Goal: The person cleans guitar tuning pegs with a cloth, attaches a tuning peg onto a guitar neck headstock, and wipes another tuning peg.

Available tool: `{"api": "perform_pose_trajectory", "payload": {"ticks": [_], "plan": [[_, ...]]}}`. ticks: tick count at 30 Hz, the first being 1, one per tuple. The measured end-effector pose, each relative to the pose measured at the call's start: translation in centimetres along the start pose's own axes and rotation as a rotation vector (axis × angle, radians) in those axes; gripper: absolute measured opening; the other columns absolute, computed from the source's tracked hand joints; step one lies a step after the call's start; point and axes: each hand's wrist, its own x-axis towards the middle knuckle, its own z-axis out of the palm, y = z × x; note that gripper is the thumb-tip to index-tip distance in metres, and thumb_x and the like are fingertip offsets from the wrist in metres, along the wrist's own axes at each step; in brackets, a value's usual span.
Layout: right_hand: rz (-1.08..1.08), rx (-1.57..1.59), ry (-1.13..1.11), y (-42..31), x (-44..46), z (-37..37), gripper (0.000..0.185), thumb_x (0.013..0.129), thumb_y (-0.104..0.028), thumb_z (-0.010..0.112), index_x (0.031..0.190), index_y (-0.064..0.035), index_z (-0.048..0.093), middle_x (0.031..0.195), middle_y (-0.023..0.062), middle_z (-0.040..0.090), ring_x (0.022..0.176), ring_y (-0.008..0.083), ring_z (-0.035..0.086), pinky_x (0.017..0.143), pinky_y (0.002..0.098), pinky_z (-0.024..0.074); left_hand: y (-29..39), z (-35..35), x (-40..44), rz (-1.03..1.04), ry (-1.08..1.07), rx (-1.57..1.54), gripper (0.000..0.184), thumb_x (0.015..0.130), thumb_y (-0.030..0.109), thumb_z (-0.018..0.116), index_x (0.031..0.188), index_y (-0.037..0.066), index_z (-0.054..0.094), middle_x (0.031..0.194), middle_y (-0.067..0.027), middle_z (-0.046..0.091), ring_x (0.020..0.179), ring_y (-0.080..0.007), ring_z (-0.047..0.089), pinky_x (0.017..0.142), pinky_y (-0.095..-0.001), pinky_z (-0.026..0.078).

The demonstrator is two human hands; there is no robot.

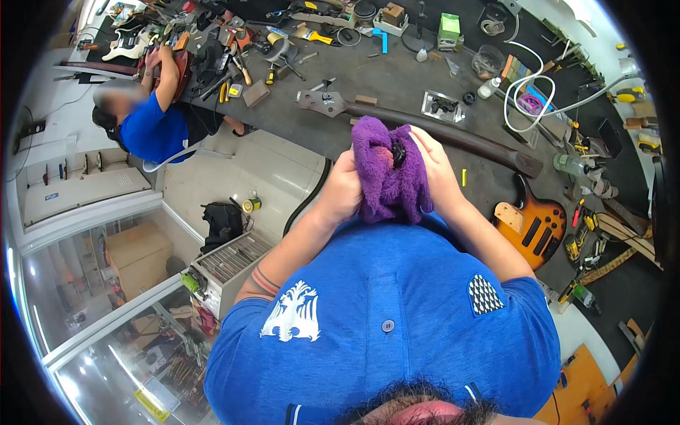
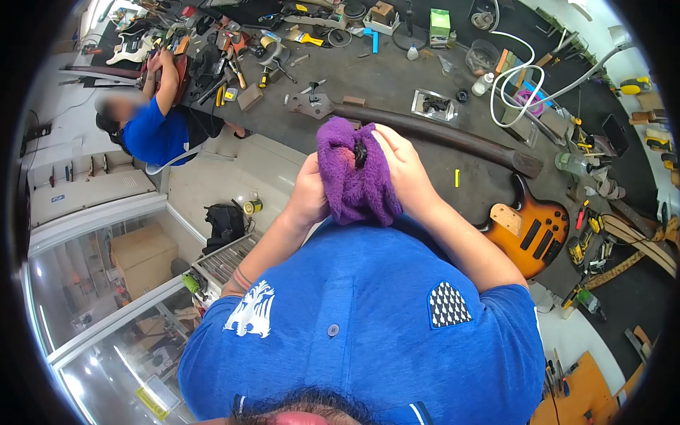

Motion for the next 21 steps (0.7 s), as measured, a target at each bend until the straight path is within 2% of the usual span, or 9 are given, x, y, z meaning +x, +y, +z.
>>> {"api": "perform_pose_trajectory", "payload": {"ticks": [3, 6, 7, 10, 11, 14, 18, 19, 21], "plan": [[0.111, 0.276, -0.06, -0.3, 0.7, -0.6, 0.023, 0.113, -0.021, 0.052, 0.118, -0.0028, 0.065, 0.102, 0.0002, 0.068, 0.086, 0.0046, 0.062, 0.078, 0.0242, 0.0531, 0.1, 0.0, 0.2, 0.061, -0.003, 0.029, 0.026, 0.1, 0.003, 0.066, 0.127, 0.002, 0.067, 0.115, -0.0078, 0.073, 0.106, -0.0154, 0.07, 0.096, -0.032, 0.058], [0.219, 0.471, -0.051, -1.7, 0.3, -0.6, 0.022, 0.112, -0.02, 0.053, 0.122, -0.0035, 0.064, 0.105, 0.0007, 0.069, 0.089, 0.0056, 0.065, 0.08, 0.0246, 0.0551, 1.6, 0.6, 0.3, 0.107, 0.034, 0.081, 0.027, 0.098, 0.001, 0.068, 0.126, 0.001, 0.068, 0.115, -0.0076, 0.073, 0.105, -0.0156, 0.07, 0.095, -0.0318, 0.058], [0.194, 0.472, -0.084, -1.6, 0.2, -0.7, 0.022, 0.111, -0.02, 0.056, 0.125, -0.0043, 0.062, 0.108, 0.0002, 0.07, 0.093, 0.0067, 0.067, 0.082, 0.0243, 0.0558, 2.1, 0.7, 0.3, 0.098, 0.027, 0.06, 0.028, 0.098, 0.001, 0.069, 0.126, 0.001, 0.068, 0.115, -0.0076, 0.073, 0.105, -0.0157, 0.07, 0.095, -0.0319, 0.058], [0.158, 0.366, -0.222, -1.7, -0.2, -1.7, 0.026, 0.108, -0.021, 0.06, 0.128, -0.005, 0.06, 0.114, 0.0007, 0.068, 0.102, 0.0088, 0.066, 0.09, 0.0271, 0.0553, 2.4, 0.0, 0.3, 0.07, -0.014, 0.039, 0.032, 0.097, 0.001, 0.07, 0.129, 0.0, 0.068, 0.117, -0.0078, 0.074, 0.105, -0.0158, 0.071, 0.095, -0.0322, 0.058], [0.147, 0.329, -0.258, -2.0, -0.4, -1.8, 0.029, 0.106, -0.021, 0.063, 0.131, -0.0056, 0.058, 0.119, 0.0012, 0.066, 0.112, 0.0102, 0.063, 0.1, 0.0302, 0.0513, 2.5, -0.4, 0.3, 0.059, -0.03, 0.04, 0.033, 0.097, 0.001, 0.07, 0.13, 0.001, 0.067, 0.118, -0.0079, 0.074, 0.105, -0.0157, 0.071, 0.095, -0.0322, 0.059], [0.05, 0.072, -0.308, -2.0, -0.6, -1.6, 0.029, 0.106, -0.02, 0.062, 0.13, -0.0054, 0.057, 0.121, 0.0015, 0.064, 0.117, 0.0104, 0.059, 0.107, 0.032, 0.0462, 3.4, -0.1, 0.2, 0.022, -0.071, 0.125, 0.036, 0.096, 0.0, 0.07, 0.132, 0.001, 0.067, 0.12, -0.0081, 0.073, 0.107, -0.0147, 0.07, 0.096, -0.032, 0.058], [0.015, 0.098, -0.38, -0.9, -0.6, -2.1, 0.023, 0.106, -0.018, 0.062, 0.124, -0.0047, 0.059, 0.11, -0.0019, 0.061, 0.107, 0.0077, 0.056, 0.101, 0.0291, 0.0455, 3.9, 0.7, 0.3, 0.024, -0.02, 0.121, 0.038, 0.096, -0.001, 0.068, 0.134, 0.001, 0.066, 0.121, -0.008, 0.073, 0.108, -0.0139, 0.07, 0.097, -0.0319, 0.057], [-0.016, 0.071, -0.361, -0.9, -0.6, -1.9, 0.018, 0.105, -0.015, 0.062, 0.12, -0.0044, 0.06, 0.106, -0.0028, 0.059, 0.102, 0.0061, 0.055, 0.096, 0.0271, 0.0462, 3.8, 1.0, 0.2, 0.035, 0.002, 0.133, 0.038, 0.096, -0.001, 0.068, 0.134, 0.001, 0.066, 0.122, -0.008, 0.073, 0.108, -0.0137, 0.07, 0.097, -0.0317, 0.057], [-0.018, -0.04, -0.325, -1.9, -0.8, -1.5, 0.016, 0.105, -0.013, 0.061, 0.118, -0.0042, 0.061, 0.105, -0.0031, 0.06, 0.099, 0.0051, 0.055, 0.093, 0.0258, 0.0469, 3.4, 1.4, 0.1, 0.056, 0.036, 0.148, 0.037, 0.099, 0.0, 0.063, 0.136, 0.001, 0.064, 0.121, -0.0076, 0.073, 0.108, -0.0141, 0.07, 0.098, -0.0307, 0.056]]}}
